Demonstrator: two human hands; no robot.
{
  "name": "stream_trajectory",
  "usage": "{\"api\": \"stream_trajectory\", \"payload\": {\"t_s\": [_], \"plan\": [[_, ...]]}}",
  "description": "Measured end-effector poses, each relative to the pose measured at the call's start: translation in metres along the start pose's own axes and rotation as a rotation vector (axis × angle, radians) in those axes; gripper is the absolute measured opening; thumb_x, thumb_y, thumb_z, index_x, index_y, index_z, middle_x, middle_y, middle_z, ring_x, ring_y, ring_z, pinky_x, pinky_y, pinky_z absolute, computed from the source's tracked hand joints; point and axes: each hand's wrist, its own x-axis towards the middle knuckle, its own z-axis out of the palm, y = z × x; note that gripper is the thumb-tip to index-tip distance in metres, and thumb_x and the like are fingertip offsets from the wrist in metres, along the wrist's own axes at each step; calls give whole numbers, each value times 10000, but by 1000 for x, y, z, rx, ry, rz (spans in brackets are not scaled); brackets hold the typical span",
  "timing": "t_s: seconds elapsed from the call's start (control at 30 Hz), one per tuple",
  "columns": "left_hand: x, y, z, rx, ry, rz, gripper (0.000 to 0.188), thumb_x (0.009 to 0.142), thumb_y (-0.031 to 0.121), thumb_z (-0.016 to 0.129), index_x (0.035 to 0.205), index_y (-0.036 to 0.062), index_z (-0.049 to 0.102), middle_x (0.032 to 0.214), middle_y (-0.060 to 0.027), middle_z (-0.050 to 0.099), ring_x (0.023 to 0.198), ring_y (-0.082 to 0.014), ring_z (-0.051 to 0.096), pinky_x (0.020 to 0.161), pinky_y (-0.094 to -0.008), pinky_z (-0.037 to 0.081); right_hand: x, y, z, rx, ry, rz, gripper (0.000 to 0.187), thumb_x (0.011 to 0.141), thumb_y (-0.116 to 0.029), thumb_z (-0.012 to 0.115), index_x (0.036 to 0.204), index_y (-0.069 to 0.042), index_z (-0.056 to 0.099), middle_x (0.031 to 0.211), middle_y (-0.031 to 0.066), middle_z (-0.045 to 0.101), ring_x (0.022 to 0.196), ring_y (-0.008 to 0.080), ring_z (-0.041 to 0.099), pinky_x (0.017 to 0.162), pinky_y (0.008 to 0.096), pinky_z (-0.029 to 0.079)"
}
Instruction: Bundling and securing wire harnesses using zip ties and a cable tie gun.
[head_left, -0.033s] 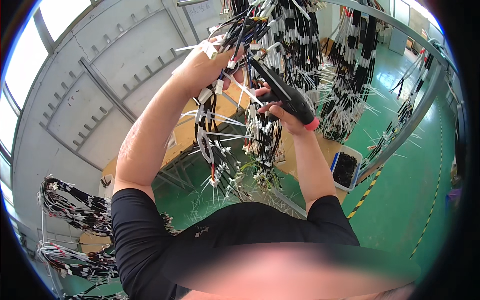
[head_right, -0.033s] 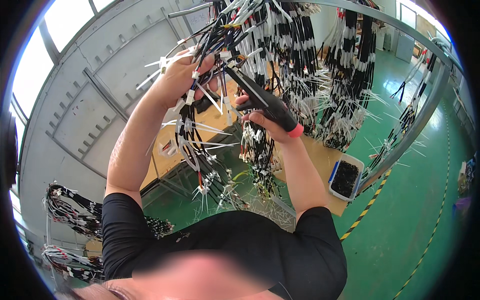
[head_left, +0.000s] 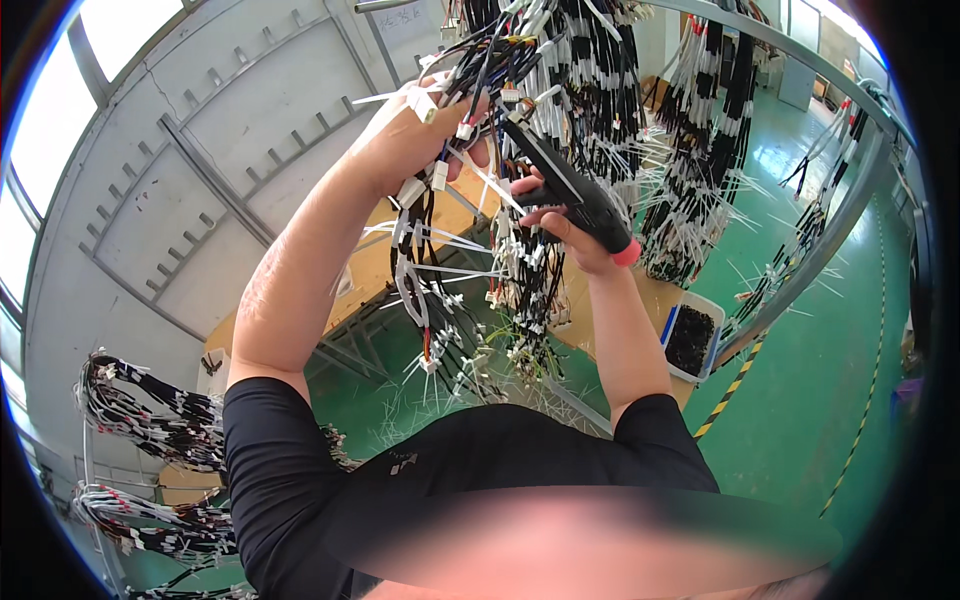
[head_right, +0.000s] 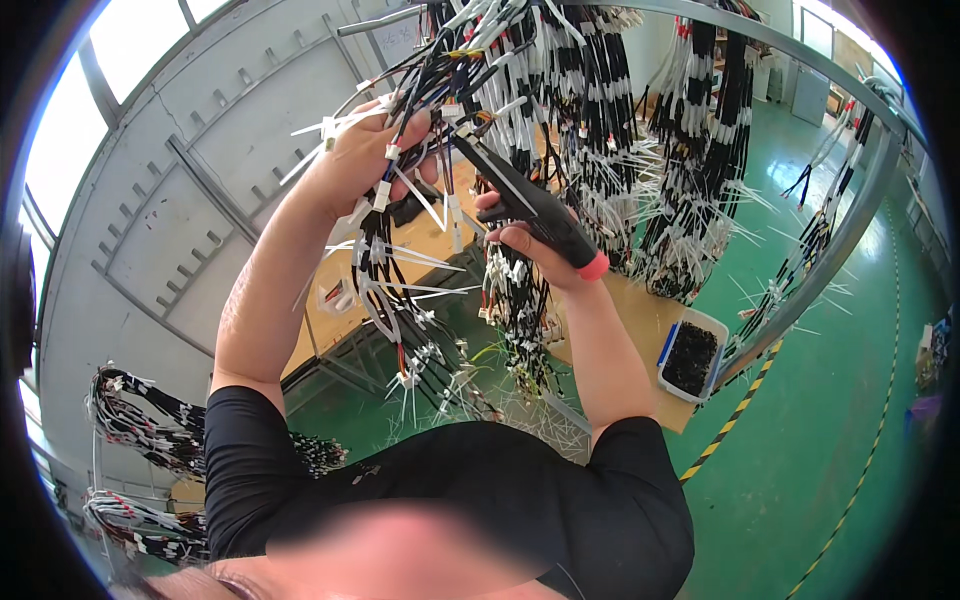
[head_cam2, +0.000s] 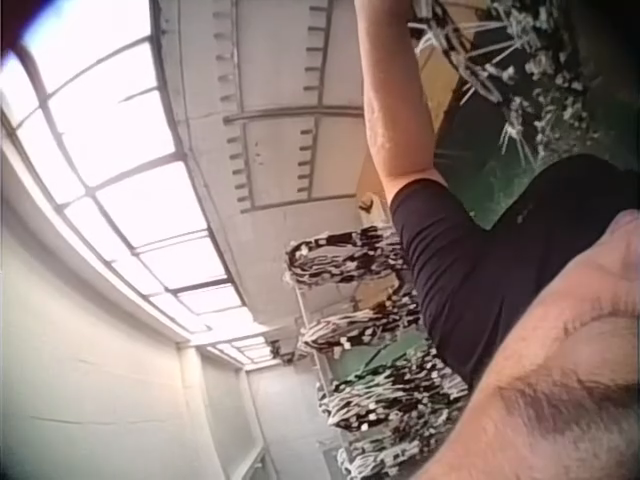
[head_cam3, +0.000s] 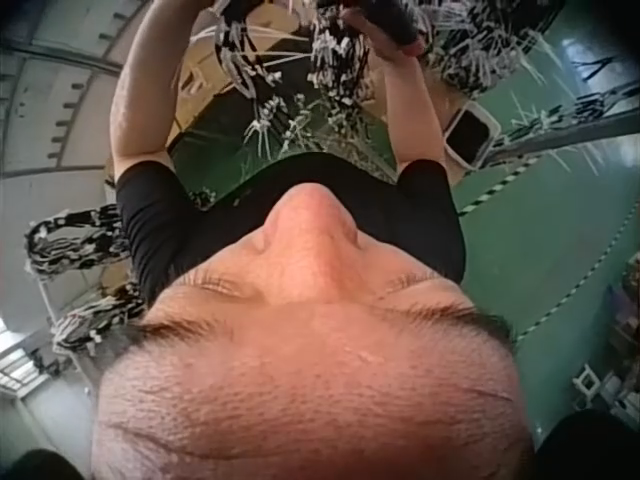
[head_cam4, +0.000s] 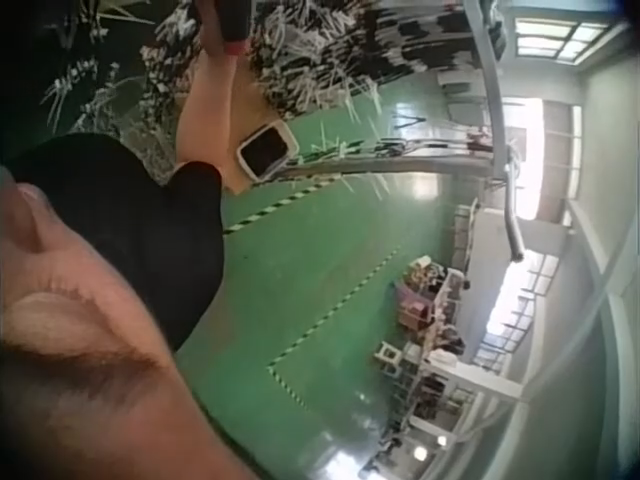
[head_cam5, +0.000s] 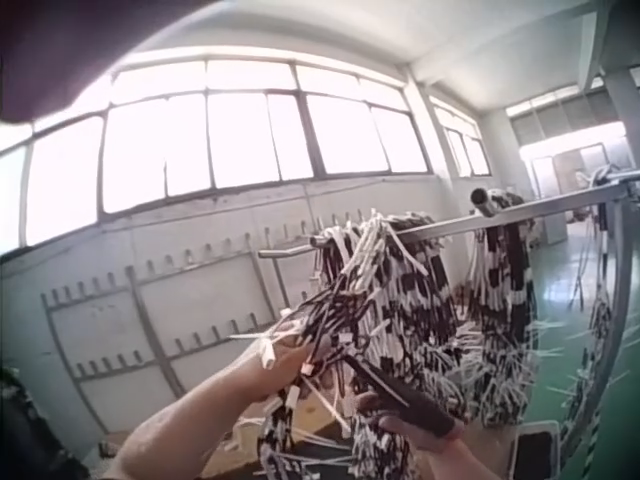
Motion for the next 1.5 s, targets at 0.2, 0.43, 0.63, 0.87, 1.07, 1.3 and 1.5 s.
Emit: {"api": "stream_trajectory", "payload": {"t_s": [0.2,0.43,0.63,0.87,1.07,1.3,1.5], "plan": [[-1,-2,-1,-21,-55,72,213,1100,227,580,1207,53,643,846,-83,748,620,-120,687,489,-260,517,-12,-24,14,-292,134,21,496,979,-135,793,1436,-27,636,1275,66,736,1065,118,695,935,279,564],[5,-11,-7,1,-118,125,268,1084,261,652,1234,41,672,919,-50,729,709,-113,736,497,-237,530,-1,-50,-1,-468,12,-17,496,978,-118,786,1437,-21,625,1191,47,745,1066,122,685,971,300,540],[9,-22,-7,-83,-126,93,240,1086,254,638,1209,48,650,905,-50,704,664,-103,697,493,-233,506,-10,-42,-7,-710,70,18,211,969,-204,779,1018,-24,679,759,19,643,687,144,616,665,342,513],[7,-19,-3,-90,-76,-79,221,1055,233,673,1150,34,686,836,-52,702,694,-96,648,540,-246,492,-35,13,-2,-906,219,-332,459,910,-262,841,1261,-79,609,1190,124,654,992,317,645,893,398,524],[8,-20,-2,39,-107,-85,333,872,222,895,1092,49,713,725,13,648,535,-65,530,474,-252,396,-53,22,34,-1286,408,-320,463,818,-119,772,1262,-87,645,1225,99,652,1154,317,607,1039,433,412],[14,-23,8,299,-155,-134,471,779,182,956,1149,6,725,839,4,685,609,-53,527,493,-239,415,-46,0,59,-1662,474,-408,485,787,-103,702,1271,-96,667,1181,74,587,1190,300,535,1027,471,357],[7,-21,11,371,-155,94,388,798,223,938,1032,12,712,863,-29,694,661,-53,594,484,-258,457,-41,-12,76,-1624,451,-403,490,794,-135,707,1279,-81,670,1191,78,583,1189,306,534,1036,468,355]]}}
